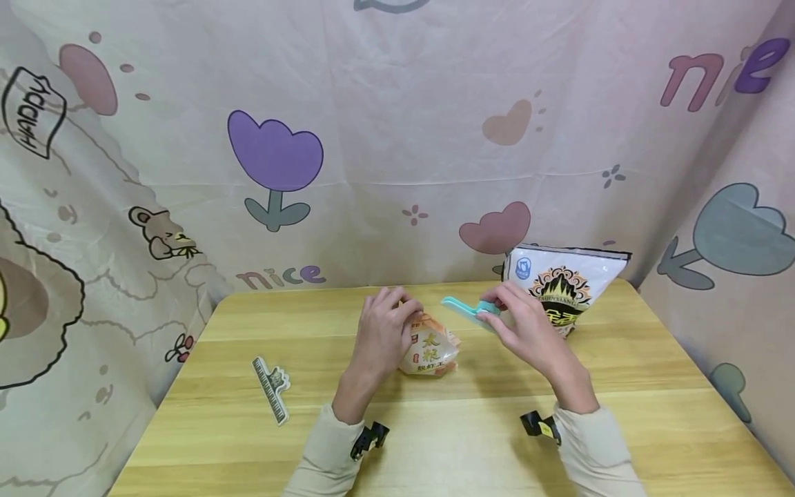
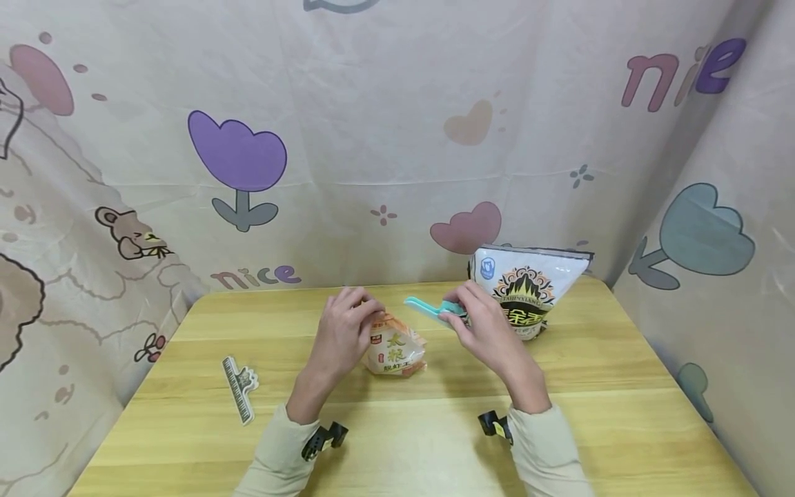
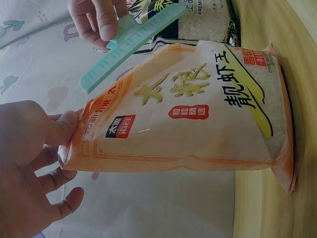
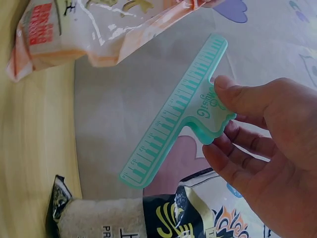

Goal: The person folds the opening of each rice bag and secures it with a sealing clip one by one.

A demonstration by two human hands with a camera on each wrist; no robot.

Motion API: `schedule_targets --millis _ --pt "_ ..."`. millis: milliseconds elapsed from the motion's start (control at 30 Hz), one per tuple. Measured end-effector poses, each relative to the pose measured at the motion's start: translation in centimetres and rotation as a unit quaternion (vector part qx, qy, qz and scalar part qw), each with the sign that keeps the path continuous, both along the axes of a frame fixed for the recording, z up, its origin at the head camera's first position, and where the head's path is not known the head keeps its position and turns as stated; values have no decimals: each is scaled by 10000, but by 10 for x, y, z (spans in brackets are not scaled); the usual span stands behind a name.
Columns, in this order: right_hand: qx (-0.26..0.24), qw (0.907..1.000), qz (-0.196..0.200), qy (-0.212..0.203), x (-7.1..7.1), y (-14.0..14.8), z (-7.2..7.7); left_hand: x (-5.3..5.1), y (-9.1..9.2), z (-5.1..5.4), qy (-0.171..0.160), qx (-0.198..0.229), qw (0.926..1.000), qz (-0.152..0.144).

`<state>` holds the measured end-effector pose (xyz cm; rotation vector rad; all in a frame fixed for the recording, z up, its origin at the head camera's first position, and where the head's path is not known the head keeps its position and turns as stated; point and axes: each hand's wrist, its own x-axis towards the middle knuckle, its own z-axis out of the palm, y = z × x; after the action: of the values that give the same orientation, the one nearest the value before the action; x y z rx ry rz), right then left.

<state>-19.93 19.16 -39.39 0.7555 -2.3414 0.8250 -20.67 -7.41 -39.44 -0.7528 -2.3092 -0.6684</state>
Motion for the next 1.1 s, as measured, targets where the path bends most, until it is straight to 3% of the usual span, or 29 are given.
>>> schedule_targets --millis 333,667,900,1100 --pt "-126 9998 175 37 1 -3 -4 2 0 0 -129 142 9997 -137" --pt "-598 9971 364 290 -2 -12 -6 0 -1 1 -38 180 9997 -161" --pt "-1245 9919 -9 -257 -3 -23 -10 0 -2 1 -126 252 9994 -190" --pt "-1544 9866 131 -502 -5 -31 -15 -1 -2 2 -126 293 9992 -246"
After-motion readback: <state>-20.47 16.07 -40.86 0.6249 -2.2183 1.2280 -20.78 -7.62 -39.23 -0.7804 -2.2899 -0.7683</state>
